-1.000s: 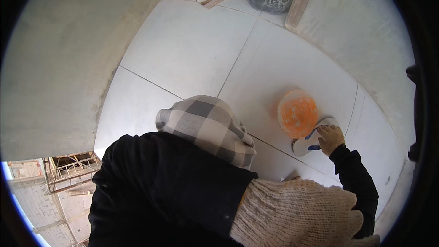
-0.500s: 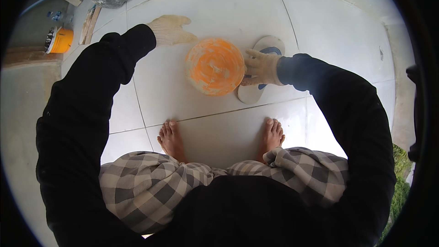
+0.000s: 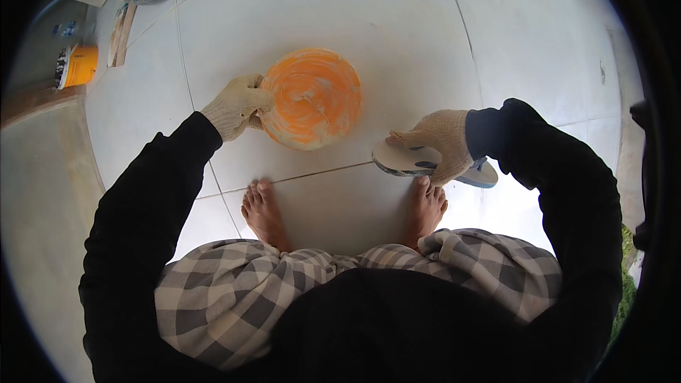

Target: The person applies grout to the joints between white floor tiles using a rubber float and an orange bowl. They repeatedly scoop grout and press it into the seams, then smooth the surface. The person works on multiple tile joints in a construction area.

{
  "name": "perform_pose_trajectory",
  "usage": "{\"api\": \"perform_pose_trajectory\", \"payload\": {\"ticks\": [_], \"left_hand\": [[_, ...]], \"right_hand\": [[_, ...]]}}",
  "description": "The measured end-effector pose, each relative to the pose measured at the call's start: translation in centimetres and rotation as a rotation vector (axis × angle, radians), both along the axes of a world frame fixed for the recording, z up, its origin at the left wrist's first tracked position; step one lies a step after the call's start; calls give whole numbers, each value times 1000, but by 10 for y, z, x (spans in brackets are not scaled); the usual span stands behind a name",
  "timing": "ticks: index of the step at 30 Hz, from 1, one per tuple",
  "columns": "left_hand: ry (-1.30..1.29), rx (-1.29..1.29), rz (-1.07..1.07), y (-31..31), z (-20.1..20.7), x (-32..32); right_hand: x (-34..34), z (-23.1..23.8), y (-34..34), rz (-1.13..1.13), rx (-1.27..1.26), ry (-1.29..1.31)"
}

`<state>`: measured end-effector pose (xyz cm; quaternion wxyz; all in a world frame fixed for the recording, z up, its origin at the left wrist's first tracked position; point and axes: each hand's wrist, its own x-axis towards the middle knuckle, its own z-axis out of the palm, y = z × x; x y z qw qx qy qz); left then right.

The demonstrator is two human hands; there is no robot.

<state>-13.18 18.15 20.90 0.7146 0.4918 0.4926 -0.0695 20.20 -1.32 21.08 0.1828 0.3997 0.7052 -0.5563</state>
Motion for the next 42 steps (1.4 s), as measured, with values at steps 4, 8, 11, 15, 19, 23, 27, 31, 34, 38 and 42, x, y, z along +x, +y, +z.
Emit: {"api": "perform_pose_trajectory", "payload": {"ticks": [4,8,11,15,19,23,27,31,34,38,42], "left_hand": [[27,146,62,-22,5,-15],[-50,114,61,-20,9,-17],[-67,97,137,-21,12,-14],[-89,138,223,-27,20,-7],[-69,187,208,-29,28,-3],[-141,161,237,-31,31,-1],[-225,90,278,-33,38,1],[-221,57,203,-32,44,4],[-246,61,184,-30,45,-1],[-123,205,200,-25,37,-6],[-38,313,123,-19,35,0]], "right_hand": [[-11,-25,-45,-562,-586,337],[-47,-43,-70,-341,-552,322],[-76,-38,-69,-322,-506,491],[-64,-17,-27,-187,-139,263],[-50,6,21,-10,464,-10],[-63,29,47,256,976,-208],[-88,31,62,337,1235,-119],[-95,25,65,446,1161,-197],[-84,26,64,485,1090,-319],[-67,40,59,475,1060,-448],[-68,61,57,401,962,-504]]}}
